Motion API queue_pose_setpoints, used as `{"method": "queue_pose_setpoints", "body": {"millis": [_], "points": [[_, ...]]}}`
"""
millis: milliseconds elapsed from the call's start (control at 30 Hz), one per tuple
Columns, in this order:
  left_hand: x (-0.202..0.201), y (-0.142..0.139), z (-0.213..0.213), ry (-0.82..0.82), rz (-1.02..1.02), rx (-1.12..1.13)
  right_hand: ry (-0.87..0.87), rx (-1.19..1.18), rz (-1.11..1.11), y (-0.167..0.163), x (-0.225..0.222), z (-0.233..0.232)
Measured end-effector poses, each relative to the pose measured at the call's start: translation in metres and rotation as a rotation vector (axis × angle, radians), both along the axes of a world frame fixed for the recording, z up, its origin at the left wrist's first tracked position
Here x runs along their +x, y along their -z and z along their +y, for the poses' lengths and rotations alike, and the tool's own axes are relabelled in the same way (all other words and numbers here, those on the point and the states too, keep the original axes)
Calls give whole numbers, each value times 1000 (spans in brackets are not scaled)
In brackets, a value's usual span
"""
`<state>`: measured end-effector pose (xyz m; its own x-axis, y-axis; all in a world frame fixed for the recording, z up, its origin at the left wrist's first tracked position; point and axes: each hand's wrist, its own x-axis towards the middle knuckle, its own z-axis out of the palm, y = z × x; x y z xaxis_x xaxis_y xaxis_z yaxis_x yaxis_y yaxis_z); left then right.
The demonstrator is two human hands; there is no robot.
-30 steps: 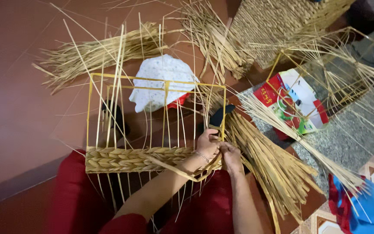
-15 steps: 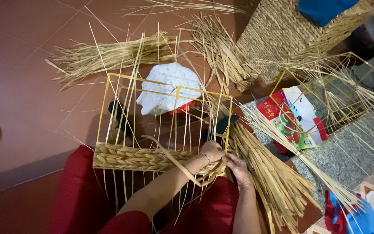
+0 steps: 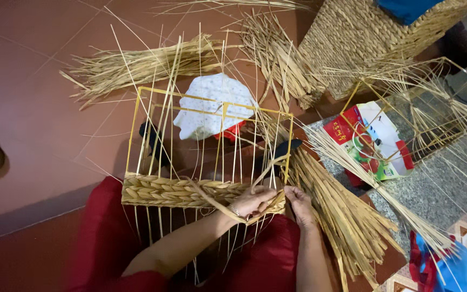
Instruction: The person sits on the floor weaving a basket, threading and tightening palm leaf strips around the woven band and the upright bamboo stakes of the frame, pulling new strips from a pile beside them and working the weave along the band by hand.
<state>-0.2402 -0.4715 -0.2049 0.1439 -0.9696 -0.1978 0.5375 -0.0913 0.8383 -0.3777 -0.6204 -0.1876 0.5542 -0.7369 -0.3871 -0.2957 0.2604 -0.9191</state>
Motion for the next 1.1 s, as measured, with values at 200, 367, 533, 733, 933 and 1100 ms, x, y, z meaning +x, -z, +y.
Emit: {"method": "queue_pose_setpoints", "body": {"millis": [200, 367, 533, 733, 933, 1100], "points": [[16, 7, 31, -167, -120, -146, -5, 11, 102, -2, 10, 2], [29, 10, 54, -311, 243, 343, -29, -110, 136, 12, 9, 0], [41, 7, 70, -329, -474, 290, 15, -557, 220, 14, 2, 2], [71, -2, 84, -561, 419, 251, -35, -1043, 217, -6, -6, 22], [70, -40, 95, -588, 344, 145, -278, -1217, 284, -12, -6, 30], [82, -69, 111, -443, -301, 319, -182, -1119, 312, 13, -6, 15]]}}
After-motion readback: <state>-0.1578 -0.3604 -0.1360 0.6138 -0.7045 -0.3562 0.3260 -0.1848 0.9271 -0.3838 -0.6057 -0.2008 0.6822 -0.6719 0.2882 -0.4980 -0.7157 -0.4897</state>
